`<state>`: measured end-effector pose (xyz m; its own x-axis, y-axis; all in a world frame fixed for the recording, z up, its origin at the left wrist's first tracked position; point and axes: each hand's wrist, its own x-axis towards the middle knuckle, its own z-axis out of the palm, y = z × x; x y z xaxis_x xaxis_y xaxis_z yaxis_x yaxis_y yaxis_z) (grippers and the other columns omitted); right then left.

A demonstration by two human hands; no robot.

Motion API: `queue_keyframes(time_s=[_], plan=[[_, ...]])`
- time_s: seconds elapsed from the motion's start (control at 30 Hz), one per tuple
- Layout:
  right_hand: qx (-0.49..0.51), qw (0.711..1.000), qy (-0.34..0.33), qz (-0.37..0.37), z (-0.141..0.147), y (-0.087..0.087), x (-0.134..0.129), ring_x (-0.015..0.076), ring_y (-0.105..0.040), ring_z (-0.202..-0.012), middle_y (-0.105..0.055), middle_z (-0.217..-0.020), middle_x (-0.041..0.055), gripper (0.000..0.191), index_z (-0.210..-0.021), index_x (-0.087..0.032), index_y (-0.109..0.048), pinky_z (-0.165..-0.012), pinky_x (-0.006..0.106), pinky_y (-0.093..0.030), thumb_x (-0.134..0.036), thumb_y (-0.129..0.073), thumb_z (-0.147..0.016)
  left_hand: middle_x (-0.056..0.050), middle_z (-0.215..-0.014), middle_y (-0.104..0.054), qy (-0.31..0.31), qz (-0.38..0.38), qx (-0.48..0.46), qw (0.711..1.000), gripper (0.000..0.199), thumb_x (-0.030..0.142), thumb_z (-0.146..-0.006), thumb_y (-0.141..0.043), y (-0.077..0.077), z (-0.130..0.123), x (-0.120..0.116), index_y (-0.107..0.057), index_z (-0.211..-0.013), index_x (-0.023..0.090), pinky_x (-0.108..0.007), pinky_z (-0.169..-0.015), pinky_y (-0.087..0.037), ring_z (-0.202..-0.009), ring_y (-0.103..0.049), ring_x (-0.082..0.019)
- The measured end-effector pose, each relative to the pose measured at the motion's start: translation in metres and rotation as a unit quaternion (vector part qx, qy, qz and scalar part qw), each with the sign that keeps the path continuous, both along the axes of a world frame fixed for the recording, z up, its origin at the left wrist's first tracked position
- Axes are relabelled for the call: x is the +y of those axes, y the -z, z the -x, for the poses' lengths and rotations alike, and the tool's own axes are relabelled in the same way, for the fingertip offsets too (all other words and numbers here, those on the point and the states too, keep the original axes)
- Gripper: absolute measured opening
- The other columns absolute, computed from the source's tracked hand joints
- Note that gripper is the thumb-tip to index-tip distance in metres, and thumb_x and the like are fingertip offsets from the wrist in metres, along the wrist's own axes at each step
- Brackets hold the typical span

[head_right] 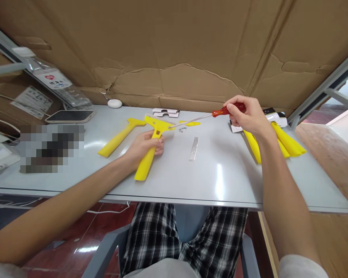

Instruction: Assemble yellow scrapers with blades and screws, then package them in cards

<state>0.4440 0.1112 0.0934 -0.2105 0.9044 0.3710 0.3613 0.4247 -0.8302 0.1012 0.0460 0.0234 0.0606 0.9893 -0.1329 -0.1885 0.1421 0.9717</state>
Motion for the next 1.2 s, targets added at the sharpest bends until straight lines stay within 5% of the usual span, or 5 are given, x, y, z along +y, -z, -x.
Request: queue_keyframes(time_s=[0.37, 0.63, 0.83, 1.2], plan=[[-0.079, 0.979, 0.094, -0.164, 0.028, -0.011, -0.026, 0.0225, -0.073, -0.078, -0.073, -0.083, 0.0036, 0.025, -0.098, -0.031, -0.073, -0.069, 0.039, -0.061, -0.056, -0.069, -0.099, 0.002, -0.070, -0.056, -0.030, -0.007, 0.017, 0.999, 0.025, 0.013, -0.058, -0.075, 0.004, -0.002, -0.001, -0.058, -0.076, 0.017, -0.023, -0.047, -0.036, -0.052, -0.045, -0.007], [-0.150, 0.908, 0.105, -0.376, 0.045, -0.021, -0.053, 0.0234, -0.067, -0.070, -0.074, -0.086, -0.0002, 0.010, -0.091, -0.036, -0.067, -0.065, 0.045, -0.056, -0.033, -0.064, -0.100, 0.002, -0.072, -0.056, -0.025, -0.015, 0.011, 1.000, 0.028, 0.012, -0.056, -0.075, 0.002, -0.004, -0.004, -0.059, -0.078, 0.017, -0.023, -0.047, -0.036, -0.052, -0.045, -0.007], [-0.125, 0.913, 0.039, -0.385, 0.049, -0.023, -0.057, 0.0334, -0.072, -0.101, -0.075, -0.110, 0.0006, 0.025, -0.102, -0.043, -0.067, -0.073, 0.052, -0.061, -0.032, -0.077, -0.083, 0.002, -0.069, -0.054, -0.024, -0.017, -0.001, 1.000, 0.024, 0.013, -0.060, -0.075, 0.003, -0.002, -0.001, -0.057, -0.074, 0.017, -0.024, -0.047, -0.036, -0.052, -0.044, -0.007], [-0.095, 0.947, 0.062, -0.301, 0.047, -0.019, -0.054, 0.0258, -0.075, -0.074, -0.072, -0.084, -0.0009, 0.020, -0.097, -0.035, -0.068, -0.067, 0.045, -0.066, -0.037, -0.085, -0.085, 0.002, -0.068, -0.054, -0.023, 0.008, -0.016, 1.000, 0.026, 0.011, -0.055, -0.072, 0.000, 0.000, 0.000, -0.055, -0.074, 0.017, -0.023, -0.046, -0.035, -0.050, -0.045, -0.006]])
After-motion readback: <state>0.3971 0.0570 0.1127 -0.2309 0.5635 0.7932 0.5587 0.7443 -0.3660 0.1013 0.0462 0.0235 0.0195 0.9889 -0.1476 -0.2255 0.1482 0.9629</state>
